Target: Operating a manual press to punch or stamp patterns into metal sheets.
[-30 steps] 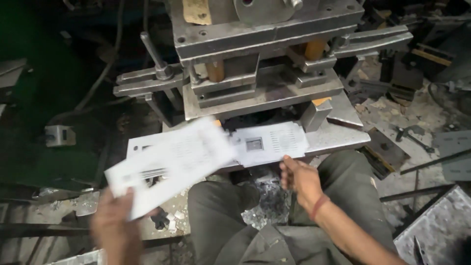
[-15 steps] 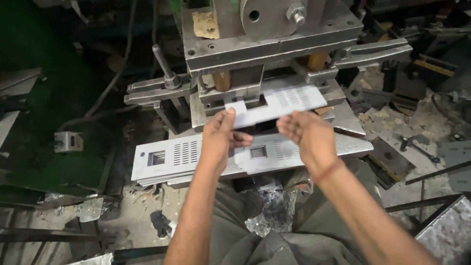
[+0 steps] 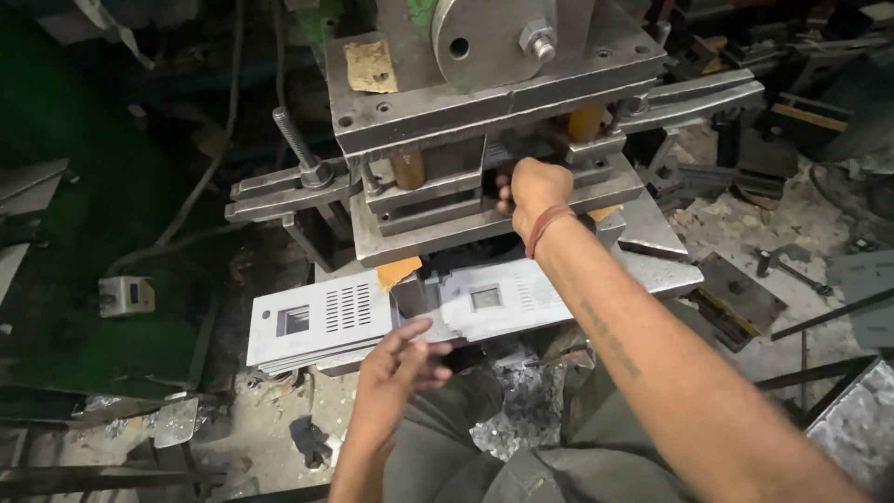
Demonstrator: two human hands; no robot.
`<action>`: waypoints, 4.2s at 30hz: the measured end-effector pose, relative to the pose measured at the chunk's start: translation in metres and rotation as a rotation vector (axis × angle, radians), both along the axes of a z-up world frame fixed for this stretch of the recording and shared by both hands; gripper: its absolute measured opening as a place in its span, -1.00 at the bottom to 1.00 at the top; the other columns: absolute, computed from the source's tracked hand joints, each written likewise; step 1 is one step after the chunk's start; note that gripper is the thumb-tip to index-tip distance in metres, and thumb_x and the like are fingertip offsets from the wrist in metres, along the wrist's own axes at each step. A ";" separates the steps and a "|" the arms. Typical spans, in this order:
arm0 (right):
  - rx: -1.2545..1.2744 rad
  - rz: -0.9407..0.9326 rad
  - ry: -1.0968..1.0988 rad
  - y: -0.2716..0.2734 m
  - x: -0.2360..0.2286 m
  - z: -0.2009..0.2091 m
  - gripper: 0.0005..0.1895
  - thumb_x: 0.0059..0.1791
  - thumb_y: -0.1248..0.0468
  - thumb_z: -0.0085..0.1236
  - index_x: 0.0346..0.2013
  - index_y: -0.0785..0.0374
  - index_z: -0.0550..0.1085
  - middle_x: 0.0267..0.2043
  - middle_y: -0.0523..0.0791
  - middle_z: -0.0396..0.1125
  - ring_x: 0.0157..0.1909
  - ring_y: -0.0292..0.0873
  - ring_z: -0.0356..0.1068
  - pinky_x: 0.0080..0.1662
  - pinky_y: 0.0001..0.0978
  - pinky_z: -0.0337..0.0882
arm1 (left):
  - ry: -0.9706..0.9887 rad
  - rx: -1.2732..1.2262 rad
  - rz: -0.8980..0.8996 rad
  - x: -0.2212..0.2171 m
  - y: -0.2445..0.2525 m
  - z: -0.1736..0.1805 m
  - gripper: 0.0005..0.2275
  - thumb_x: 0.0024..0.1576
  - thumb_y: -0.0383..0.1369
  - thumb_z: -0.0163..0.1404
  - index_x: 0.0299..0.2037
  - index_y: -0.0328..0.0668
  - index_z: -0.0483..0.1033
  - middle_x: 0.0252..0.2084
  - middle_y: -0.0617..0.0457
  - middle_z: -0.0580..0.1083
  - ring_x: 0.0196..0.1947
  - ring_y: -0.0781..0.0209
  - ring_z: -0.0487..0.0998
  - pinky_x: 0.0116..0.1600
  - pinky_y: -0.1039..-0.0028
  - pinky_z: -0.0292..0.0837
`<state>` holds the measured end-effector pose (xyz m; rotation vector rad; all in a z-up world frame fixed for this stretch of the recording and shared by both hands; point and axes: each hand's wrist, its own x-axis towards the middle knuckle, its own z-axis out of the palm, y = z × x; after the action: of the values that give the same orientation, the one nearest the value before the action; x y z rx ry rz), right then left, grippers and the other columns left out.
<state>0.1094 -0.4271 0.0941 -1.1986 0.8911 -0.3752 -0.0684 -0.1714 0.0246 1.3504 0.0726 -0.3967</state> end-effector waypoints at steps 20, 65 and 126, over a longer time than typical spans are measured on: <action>0.081 0.100 -0.110 0.009 -0.026 0.024 -0.75 -0.06 0.44 -0.26 -0.33 0.34 0.45 -0.50 -0.05 0.35 -0.66 -0.25 0.17 -0.63 -0.41 0.25 | -0.035 1.413 0.237 0.087 0.181 -0.003 -0.55 0.12 0.03 0.10 0.03 -0.13 0.66 -0.23 -0.07 0.65 -0.23 -0.05 0.65 -0.09 0.27 0.50; 0.089 0.374 -0.194 -0.001 -0.060 0.055 -0.72 0.02 0.44 -0.11 -0.03 0.58 0.36 0.09 0.23 0.35 0.15 0.21 0.35 0.11 -0.14 0.29 | -0.121 -0.097 0.053 0.042 -0.056 0.056 -0.59 0.26 -0.32 -0.03 0.28 -0.35 0.31 -0.10 -0.31 0.59 -0.20 -0.09 0.70 -0.14 0.19 0.72; -0.016 0.354 -0.291 0.021 -0.222 0.002 -0.84 0.04 0.35 0.10 -0.26 0.46 0.48 -0.31 0.22 0.53 -0.56 0.00 0.53 -0.46 -0.28 0.56 | -0.142 -0.199 0.367 0.013 -0.055 0.046 -0.63 0.24 -0.42 -0.04 0.18 -0.60 0.31 -0.31 -0.11 0.37 -0.52 -0.23 0.66 -0.40 0.16 0.75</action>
<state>-0.1125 -0.4064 0.0964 -1.2510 0.4146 -0.2600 -0.0557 -0.2264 0.0707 1.1355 0.1562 0.0024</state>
